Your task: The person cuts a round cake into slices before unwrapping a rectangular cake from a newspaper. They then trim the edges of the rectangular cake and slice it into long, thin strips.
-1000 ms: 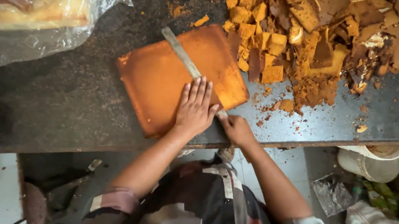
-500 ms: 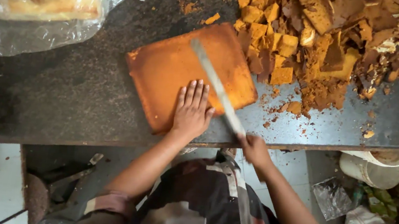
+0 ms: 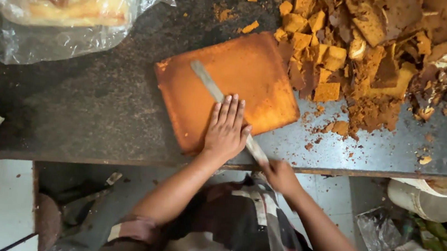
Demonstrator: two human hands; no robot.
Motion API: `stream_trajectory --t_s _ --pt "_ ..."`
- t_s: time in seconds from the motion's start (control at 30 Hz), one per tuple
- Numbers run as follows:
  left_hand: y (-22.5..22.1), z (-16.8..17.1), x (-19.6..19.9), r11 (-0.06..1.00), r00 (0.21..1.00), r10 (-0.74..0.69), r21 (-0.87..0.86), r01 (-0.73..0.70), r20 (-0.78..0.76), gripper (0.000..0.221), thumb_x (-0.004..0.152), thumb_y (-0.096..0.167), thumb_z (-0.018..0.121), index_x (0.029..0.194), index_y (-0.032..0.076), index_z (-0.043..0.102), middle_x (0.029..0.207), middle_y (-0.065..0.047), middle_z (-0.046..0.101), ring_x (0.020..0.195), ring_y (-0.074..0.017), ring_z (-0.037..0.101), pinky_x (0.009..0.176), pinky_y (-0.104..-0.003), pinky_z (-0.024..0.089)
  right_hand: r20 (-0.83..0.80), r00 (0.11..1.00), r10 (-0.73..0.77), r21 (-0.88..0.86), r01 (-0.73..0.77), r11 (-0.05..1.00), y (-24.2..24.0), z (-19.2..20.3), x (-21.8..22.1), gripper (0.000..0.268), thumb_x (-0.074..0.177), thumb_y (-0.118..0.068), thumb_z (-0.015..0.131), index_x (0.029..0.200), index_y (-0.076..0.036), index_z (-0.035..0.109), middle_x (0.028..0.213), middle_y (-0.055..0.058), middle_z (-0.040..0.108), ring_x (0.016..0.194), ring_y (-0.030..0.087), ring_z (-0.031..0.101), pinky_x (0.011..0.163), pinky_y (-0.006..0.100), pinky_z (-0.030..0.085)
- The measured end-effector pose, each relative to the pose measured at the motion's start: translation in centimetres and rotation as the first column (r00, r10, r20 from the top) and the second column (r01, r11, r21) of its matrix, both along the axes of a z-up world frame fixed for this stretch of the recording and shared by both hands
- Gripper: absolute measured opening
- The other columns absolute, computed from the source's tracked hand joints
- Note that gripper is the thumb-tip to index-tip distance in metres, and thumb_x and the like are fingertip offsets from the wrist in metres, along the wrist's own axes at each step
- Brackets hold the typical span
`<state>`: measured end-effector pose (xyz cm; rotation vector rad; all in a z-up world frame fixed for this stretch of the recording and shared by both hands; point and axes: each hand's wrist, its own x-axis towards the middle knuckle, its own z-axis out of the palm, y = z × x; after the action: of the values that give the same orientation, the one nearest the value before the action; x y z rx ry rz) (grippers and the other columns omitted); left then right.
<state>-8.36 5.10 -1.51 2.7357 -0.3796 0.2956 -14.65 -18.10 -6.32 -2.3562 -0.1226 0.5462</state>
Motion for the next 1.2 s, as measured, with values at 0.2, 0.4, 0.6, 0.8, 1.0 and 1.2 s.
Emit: stream_trajectory --t_s 0.2,0.4,0.6,0.8,1.0,1.2 --pt "1.5 0.1 -0.3 0.983 0.999 0.046 -0.177 -0.041 0.027 0.080 0.104 0.047 0.046 0.158 -0.010 0.030 0.165 -0.034 0.024 0.155 -0.0454 0.017 0.126 -0.053 0.009 -0.321 0.893 -0.315 0.173 0.382 0.908 -3.6 3.0 -3.4 0.047 0.099 -0.038 0.059 0.069 -0.003 0.062 0.052 0.005 0.052 0.042 0.013 0.046 0.041 0.034 0.038" --pt "4.6 -0.2 -1.5 1.000 0.997 0.018 -0.018 -0.019 -0.079 0.076 0.103 0.047 0.045 0.156 -0.005 0.035 0.164 -0.028 0.030 0.155 -0.0402 0.023 0.127 -0.053 0.011 -0.234 0.908 -0.347 0.048 0.368 0.929 2.1 2.6 1.9 0.053 0.102 -0.045 0.058 0.073 0.000 0.063 0.055 0.010 0.054 0.047 0.017 0.049 0.047 0.039 0.044" --pt "4.2 -0.1 -1.8 1.000 0.999 0.030 -0.004 -0.030 -0.016 0.075 0.101 0.047 0.046 0.155 -0.005 0.036 0.164 -0.027 0.031 0.156 -0.0379 0.024 0.128 -0.053 0.012 -0.142 0.982 -0.125 -0.111 0.109 0.988 -1.4 1.8 -5.5 0.060 0.099 -0.047 0.056 0.067 0.004 0.065 0.058 0.026 0.061 0.050 0.035 0.062 0.057 0.049 0.050" --pt "4.6 -0.5 -1.8 0.999 0.999 0.032 -0.017 -0.032 -0.029 0.077 0.102 0.046 0.047 0.158 -0.006 0.034 0.166 -0.028 0.029 0.157 -0.0383 0.023 0.129 -0.051 0.012 -0.012 1.000 -0.021 0.041 0.022 0.999 6.6 0.1 2.3 0.054 0.098 -0.045 0.057 0.075 0.003 0.066 0.065 0.026 0.063 0.056 0.036 0.063 0.059 0.048 0.051" --pt "4.3 0.4 -1.6 0.998 0.999 0.027 -0.049 -0.029 -0.035 0.078 0.099 0.046 0.050 0.156 -0.006 0.033 0.164 -0.028 0.030 0.155 -0.0383 0.024 0.127 -0.052 0.013 -0.104 0.995 -0.001 -0.077 -0.007 0.997 1.4 1.1 -5.3 0.056 0.098 -0.046 0.061 0.069 0.002 0.067 0.055 0.018 0.060 0.049 0.026 0.058 0.053 0.044 0.048" --pt "7.1 1.0 -2.4 0.985 0.999 0.009 -0.172 -0.003 0.036 0.078 0.103 0.044 0.051 0.156 -0.010 0.033 0.164 -0.031 0.030 0.156 -0.0414 0.025 0.129 -0.054 0.015 -0.324 0.855 -0.405 0.146 0.468 0.872 1.2 2.9 -4.1 0.054 0.101 -0.045 0.057 0.070 -0.001 0.057 0.052 0.004 0.052 0.042 0.014 0.049 0.041 0.034 0.041"
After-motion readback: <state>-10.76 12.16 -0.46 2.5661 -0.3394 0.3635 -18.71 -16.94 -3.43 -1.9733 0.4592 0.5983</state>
